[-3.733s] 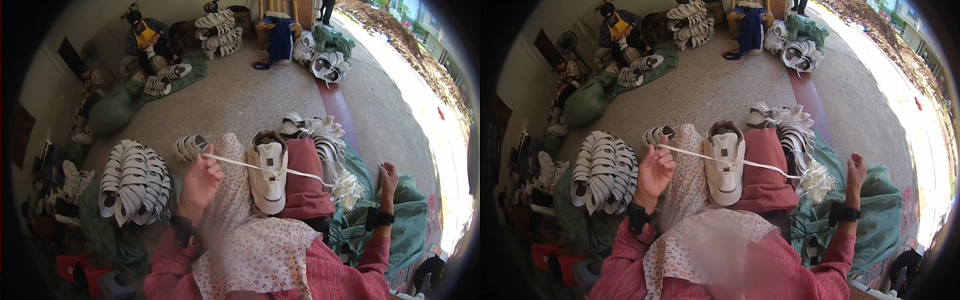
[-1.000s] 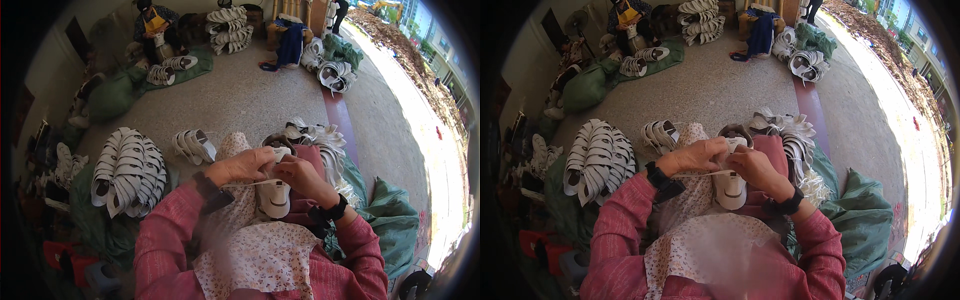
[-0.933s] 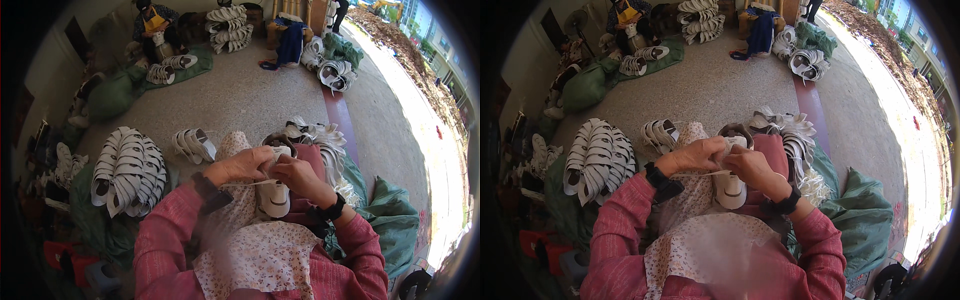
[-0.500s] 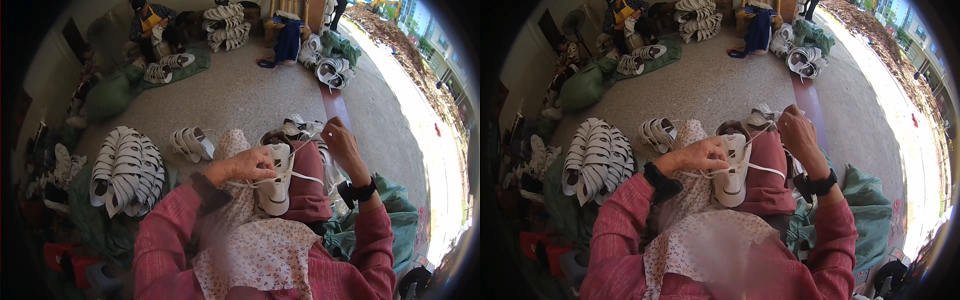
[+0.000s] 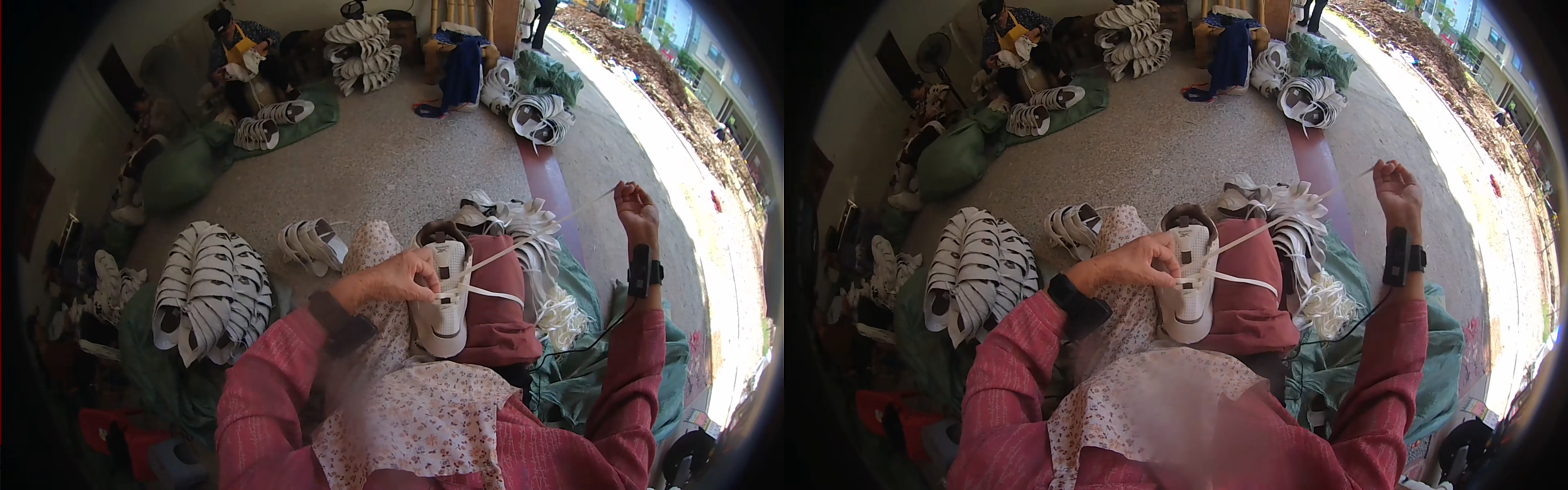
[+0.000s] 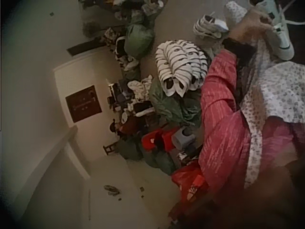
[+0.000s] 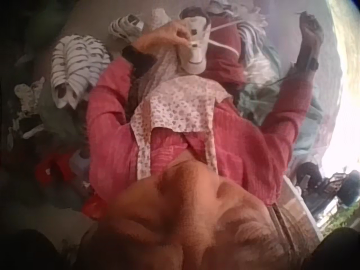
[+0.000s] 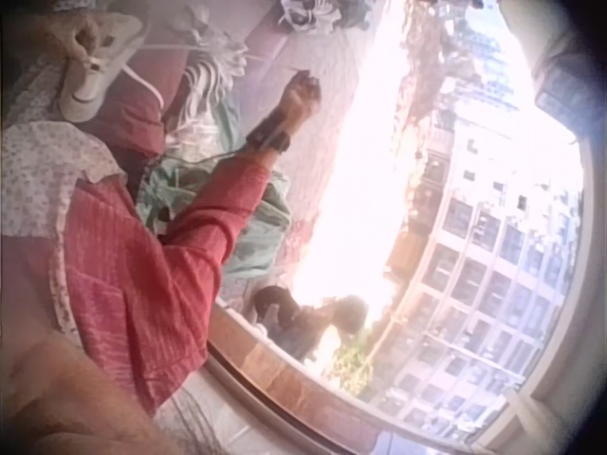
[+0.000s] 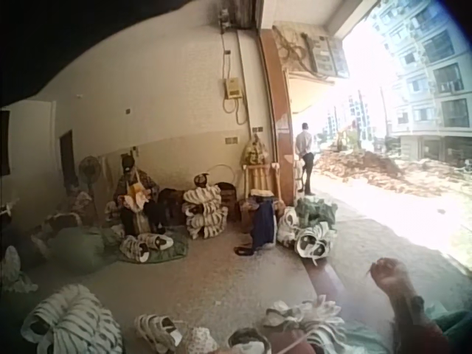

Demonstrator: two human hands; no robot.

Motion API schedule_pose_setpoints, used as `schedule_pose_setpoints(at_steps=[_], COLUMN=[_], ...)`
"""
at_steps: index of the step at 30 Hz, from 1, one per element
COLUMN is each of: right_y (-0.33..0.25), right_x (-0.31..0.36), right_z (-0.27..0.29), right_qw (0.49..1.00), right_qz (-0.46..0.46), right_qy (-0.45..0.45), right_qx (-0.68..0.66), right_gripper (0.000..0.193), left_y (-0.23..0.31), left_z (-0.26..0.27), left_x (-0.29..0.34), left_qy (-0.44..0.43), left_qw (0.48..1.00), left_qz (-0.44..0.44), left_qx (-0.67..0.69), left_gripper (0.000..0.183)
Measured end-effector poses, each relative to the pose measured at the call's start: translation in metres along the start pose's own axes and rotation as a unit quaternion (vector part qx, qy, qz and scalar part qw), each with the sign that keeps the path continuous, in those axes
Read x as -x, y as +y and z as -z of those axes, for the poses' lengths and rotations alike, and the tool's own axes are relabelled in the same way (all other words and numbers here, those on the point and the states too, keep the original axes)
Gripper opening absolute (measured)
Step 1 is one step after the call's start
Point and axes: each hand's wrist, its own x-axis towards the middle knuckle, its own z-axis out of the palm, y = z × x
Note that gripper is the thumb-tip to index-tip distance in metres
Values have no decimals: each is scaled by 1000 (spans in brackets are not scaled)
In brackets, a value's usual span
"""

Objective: Lacing shoelaces on white sneakers while sitting in a manufacturing environment.

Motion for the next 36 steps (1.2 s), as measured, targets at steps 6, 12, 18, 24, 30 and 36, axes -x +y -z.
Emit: schedule_pose_setpoints(at_steps=[6, 12, 18, 24, 30, 36], right_y=[-193, -25, -4, -8, -1, 33], right_x=[-41, 22, 57, 64, 55, 56], right_z=[56, 31, 70, 102, 128, 135], right_qw=[998, 986, 965, 978, 986, 978], right_qz=[49, 24, -19, -93, -45, -92], right_qy=[-30, -70, -31, -61, 94, 86], right_qx=[0, 152, 259, 176, 127, 167], right_gripper=[16, 22, 35, 30, 20, 10], left_y=[-1, 18, 14, 46, 54, -31], left_z=[-10, -48, -114, -90, 4, 35], left_x=[-21, -5, -52, -19, 71, 144], left_qy=[9, 172, 174, 9, 189, 439], left_qw=[996, 928, 816, 890, 921, 794], left_qz=[-71, -160, -196, -147, -40, 63], left_qx=[-49, -289, -516, -432, 339, 415], left_gripper=[14, 26, 42, 31, 24, 33])
